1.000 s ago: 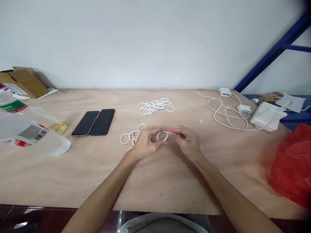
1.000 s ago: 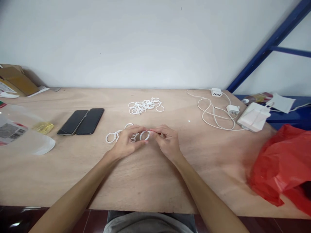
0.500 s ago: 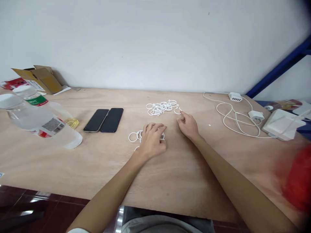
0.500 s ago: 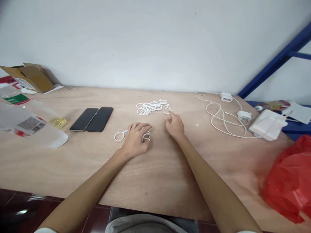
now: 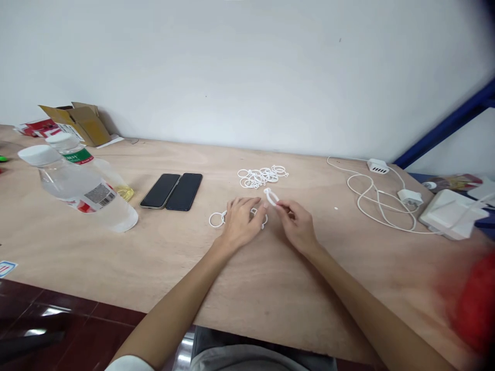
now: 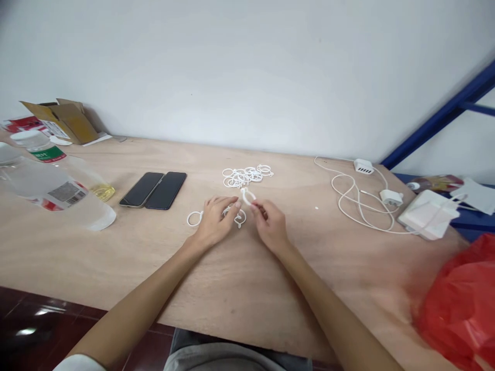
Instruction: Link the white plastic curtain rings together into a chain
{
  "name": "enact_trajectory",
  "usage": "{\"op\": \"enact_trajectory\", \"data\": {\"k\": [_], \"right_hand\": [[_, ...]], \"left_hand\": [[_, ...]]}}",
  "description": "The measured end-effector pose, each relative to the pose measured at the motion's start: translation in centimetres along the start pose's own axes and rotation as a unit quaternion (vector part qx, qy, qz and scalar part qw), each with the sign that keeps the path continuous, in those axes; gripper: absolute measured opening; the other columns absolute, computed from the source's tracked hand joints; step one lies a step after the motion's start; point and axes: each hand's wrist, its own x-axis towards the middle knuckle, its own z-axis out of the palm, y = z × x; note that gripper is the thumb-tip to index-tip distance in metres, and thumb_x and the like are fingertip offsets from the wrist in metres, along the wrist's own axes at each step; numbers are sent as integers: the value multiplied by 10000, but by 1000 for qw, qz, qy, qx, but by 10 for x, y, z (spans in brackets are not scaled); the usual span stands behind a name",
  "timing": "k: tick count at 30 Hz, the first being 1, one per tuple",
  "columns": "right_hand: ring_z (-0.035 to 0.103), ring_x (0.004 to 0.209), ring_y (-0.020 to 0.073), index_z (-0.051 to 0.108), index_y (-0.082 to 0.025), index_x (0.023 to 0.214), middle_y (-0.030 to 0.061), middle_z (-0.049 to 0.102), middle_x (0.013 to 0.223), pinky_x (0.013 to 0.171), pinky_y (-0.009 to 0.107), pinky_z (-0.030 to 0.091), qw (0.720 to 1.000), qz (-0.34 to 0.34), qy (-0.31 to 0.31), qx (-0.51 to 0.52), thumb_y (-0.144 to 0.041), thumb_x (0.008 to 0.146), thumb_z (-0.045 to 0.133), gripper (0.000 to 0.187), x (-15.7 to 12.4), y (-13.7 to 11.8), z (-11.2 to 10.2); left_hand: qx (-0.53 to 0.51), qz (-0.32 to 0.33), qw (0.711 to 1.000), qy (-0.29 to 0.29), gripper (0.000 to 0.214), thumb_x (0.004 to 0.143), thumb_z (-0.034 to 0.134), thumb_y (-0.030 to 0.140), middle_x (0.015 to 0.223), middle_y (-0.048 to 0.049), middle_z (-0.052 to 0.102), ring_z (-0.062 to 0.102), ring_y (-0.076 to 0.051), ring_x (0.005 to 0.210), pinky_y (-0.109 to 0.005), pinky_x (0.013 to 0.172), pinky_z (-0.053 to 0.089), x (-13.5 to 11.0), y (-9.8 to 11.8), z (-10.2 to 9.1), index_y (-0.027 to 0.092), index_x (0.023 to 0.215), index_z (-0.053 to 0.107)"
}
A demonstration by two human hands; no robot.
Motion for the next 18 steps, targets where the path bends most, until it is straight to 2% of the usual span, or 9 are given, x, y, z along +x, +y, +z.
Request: {"op": "enact_trajectory", "data": {"k": [3,5,8,11,13,15,18], "right_hand": [[616,748,156,667,-212,935,36,693,867,650,270,484,999,-6,-8,53,-346,878,538,194,-23,-22,4],[615,734,151,675,-218,947,31,696,854,641,270,488,997,1,-6,74,-331,874,548,185,-31,-28,6],[613,710,149,693,-213,940,32,699,829,629,274,491,993,28,10,114,-324,832,606,178,-32,-31,5],[589,628,133,707,-195,824,24,688,744,575,265,475,974,104,71,187,-336,755,689,158,-26,-33,0],[521,514,101,699,-190,745,4,656,651,486,246,429,942,181,81,269,-355,703,734,174,-22,-34,-4],[462,444,81,688,-189,702,-9,629,594,420,234,383,891,261,49,367,-383,661,765,213,-17,-33,-8],[486,454,93,688,-196,702,15,672,644,416,239,408,816,340,4,467,-420,662,761,239,-12,-30,-12]], "left_hand": [[-89,31,994,-47,323,943,400,373,938,-35,707,609,-200,938,-351,905,416,0,6,-2,197,904,668],[-143,37,987,-58,281,926,435,349,882,-35,693,614,-182,863,-316,846,450,0,9,-3,183,882,657],[-209,4,977,-41,231,856,556,330,951,-64,684,616,-185,886,-303,831,477,0,9,-2,159,992,633],[-229,-27,973,-25,324,797,639,329,1050,-87,673,619,-197,954,-314,866,487,-1,7,0,155,1068,603],[-202,-34,978,-26,352,778,664,332,1053,-84,675,623,-200,960,-323,874,489,-2,7,2,164,1081,601],[-165,-27,986,-23,361,768,677,329,1039,-76,680,624,-200,951,-330,873,491,-3,7,3,171,1085,604],[-132,-6,991,-16,340,768,677,333,1000,-64,686,624,-193,913,-330,854,500,-4,6,5,176,1063,618]]}}
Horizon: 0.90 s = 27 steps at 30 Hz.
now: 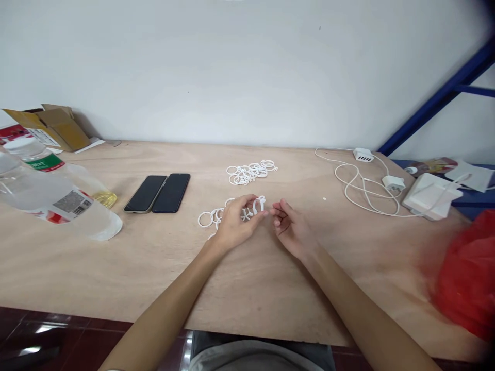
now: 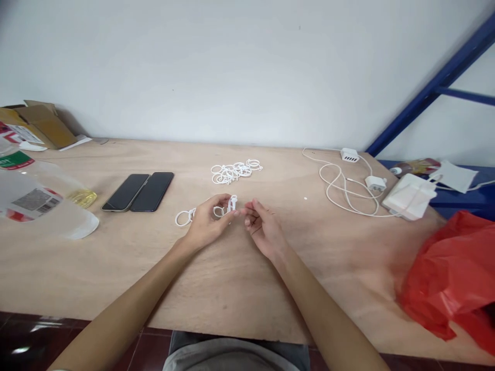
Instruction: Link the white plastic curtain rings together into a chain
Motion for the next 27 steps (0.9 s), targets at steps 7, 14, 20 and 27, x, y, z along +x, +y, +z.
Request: {"op": "enact_trajectory", "data": {"k": [7,14,20,27], "right_hand": [[500,518,97,712,-224,793,14,692,763,460,231,429,999,22,-32,35,-442,722,704,230,3,-3,-4],[513,563,115,725,-201,800,9,628,670,506,243,420,967,-154,-32,-201,-494,756,657,304,-3,6,1],[586,687,167,729,-229,825,33,659,764,613,287,479,918,-245,-27,-310,-458,817,595,266,-5,6,0],[575,652,170,718,-227,713,15,596,632,636,296,471,909,-262,-27,-324,-421,840,565,278,-7,5,1]], "left_hand": [[31,27,999,-7,252,793,646,346,892,-38,690,618,-172,818,-301,786,493,0,0,1,180,982,655],[53,93,993,-58,176,832,599,310,838,-32,684,601,-168,784,-294,766,467,-2,9,-2,187,940,663],[54,106,988,-96,149,861,544,296,801,-32,657,584,-163,756,-282,729,461,-3,9,-2,181,857,639],[45,101,988,-106,139,847,558,299,779,-18,653,581,-160,735,-274,711,461,-4,7,1,197,847,653]]}}
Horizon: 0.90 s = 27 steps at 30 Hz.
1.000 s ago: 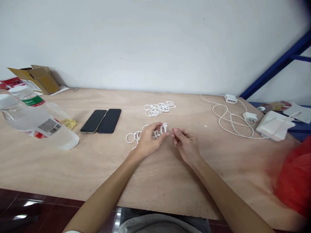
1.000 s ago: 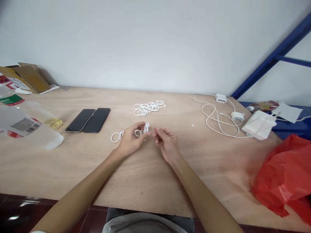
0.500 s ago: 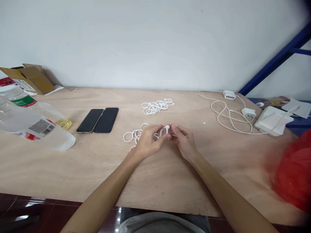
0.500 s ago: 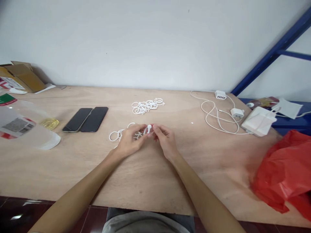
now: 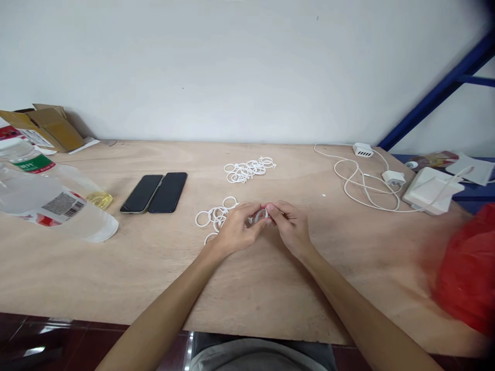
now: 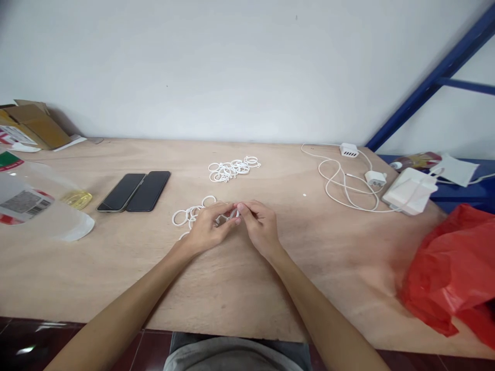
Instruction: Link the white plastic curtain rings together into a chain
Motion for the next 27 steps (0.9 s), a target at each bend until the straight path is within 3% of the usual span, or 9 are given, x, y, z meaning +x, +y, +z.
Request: {"op": "enact_trajectory", "data": {"k": [6,11,17,20,23,27], "right_hand": [[608,702,176,732,-201,818,23,661,708,661,296,482,999,45,-16,12,-468,821,558,318,13,12,2],[654,845,205,728,-167,901,79,732,930,814,323,488,990,50,28,-126,-387,801,557,296,59,41,16],[652,956,274,716,-235,963,92,725,981,832,408,479,946,140,52,-287,-533,783,549,386,111,50,48],[651,954,289,719,-254,906,103,719,971,816,423,476,923,180,78,-330,-470,769,579,292,121,48,59],[663,883,265,713,-224,843,98,727,896,796,385,486,940,184,127,-258,-383,744,606,216,123,49,61],[622,627,169,659,-181,769,54,704,717,583,275,487,966,186,179,-18,-336,712,646,166,119,50,48]], "left_hand": [[64,-31,996,48,226,814,581,257,927,-42,700,602,-198,881,-328,829,472,0,-6,-2,202,1016,668],[184,-56,980,44,442,695,603,178,1185,-61,650,517,-274,1087,-442,960,408,-1,-15,-3,192,1136,641],[196,-72,977,41,475,685,590,177,1196,-43,634,500,-270,1094,-443,975,380,-1,-14,-3,225,1156,629],[191,-73,978,49,445,700,591,182,1153,-41,648,509,-263,1076,-436,964,385,0,-15,-4,229,1141,631],[189,-72,978,59,416,713,598,190,1131,-45,653,519,-256,1070,-428,967,385,0,-17,-4,221,1125,636],[189,-77,976,77,362,759,586,215,1132,-59,653,534,-254,1073,-421,964,397,0,-20,-3,204,1118,635]]}}
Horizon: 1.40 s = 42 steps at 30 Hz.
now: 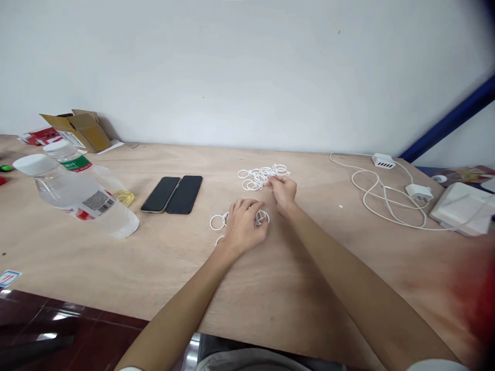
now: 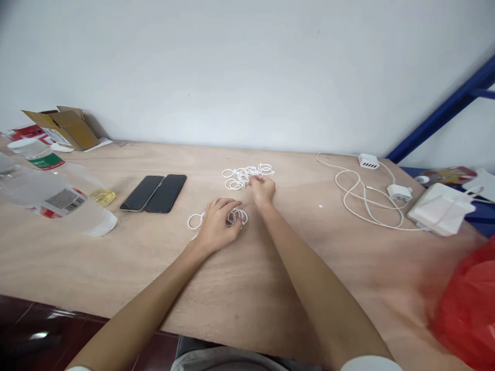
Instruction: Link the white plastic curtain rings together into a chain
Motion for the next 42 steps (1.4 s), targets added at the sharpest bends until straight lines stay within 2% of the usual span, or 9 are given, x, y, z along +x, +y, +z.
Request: {"op": "enact_trajectory", "data": {"k": [5,10,15,23,28,31,35,40,42], "right_hand": [[427,415,64,579,-190,694,-17,621,608,349,202,311,959,124,-95,238,-237,679,703,133,-20,-10,-40],[305,362,32,589,-178,701,-58,513,526,308,169,261,886,258,-237,305,-216,729,695,117,-66,-23,-76],[270,361,24,578,-158,709,-92,395,472,329,153,244,830,326,-294,346,-168,721,695,118,-100,-31,-87],[231,389,33,510,-163,641,-77,377,471,363,165,191,782,365,-347,368,-191,747,617,153,-114,-22,-88],[209,383,38,501,-168,644,-77,368,451,372,168,166,803,360,-328,344,-190,722,582,115,-115,-23,-86],[190,377,38,493,-168,628,-81,345,431,375,175,148,811,360,-343,308,-214,714,567,122,-114,-22,-88],[178,375,43,426,-183,545,-80,309,412,382,198,137,818,349,-373,264,-239,697,535,195,-113,-19,-87],[261,416,46,534,-164,563,-59,401,472,391,215,152,932,195,-237,193,-308,675,638,210,-109,-20,-86],[322,451,56,616,-166,650,-48,455,523,411,219,201,955,107,-201,190,-367,696,662,211,-107,-21,-87]], "left_hand": [[-28,-3,999,45,411,809,592,280,1190,-88,623,541,-253,1113,-424,999,406,1,-2,1,183,1208,567],[-109,64,990,58,634,838,604,368,1383,-121,471,488,-240,1232,-395,1036,419,0,-1,-2,207,1398,355],[-134,159,977,43,579,855,600,332,1381,-135,469,443,-248,1296,-411,1078,395,-4,2,-4,212,1382,391],[-182,172,966,69,481,830,631,258,1285,-103,561,544,-230,1182,-390,1011,461,-4,7,-2,234,1294,504],[-241,113,963,47,485,766,696,245,1232,-105,587,603,-206,1039,-352,904,511,-3,10,-2,209,1228,555],[-275,87,957,-17,604,755,700,249,1308,-112,545,587,-213,1076,-357,918,500,-3,11,-3,218,1317,481],[-286,52,954,-71,469,805,651,280,1161,-91,648,609,-207,1036,-345,935,473,-4,11,-3,187,1252,544],[-214,45,975,-34,278,871,555,310,900,-44,662,593,-169,822,-313,812,468,-3,12,-6,164,1105,587],[-181,65,980,-44,201,893,506,300,829,-33,636,565,-156,759,-297,759,456,-3,15,-8,158,1001,599]]}}
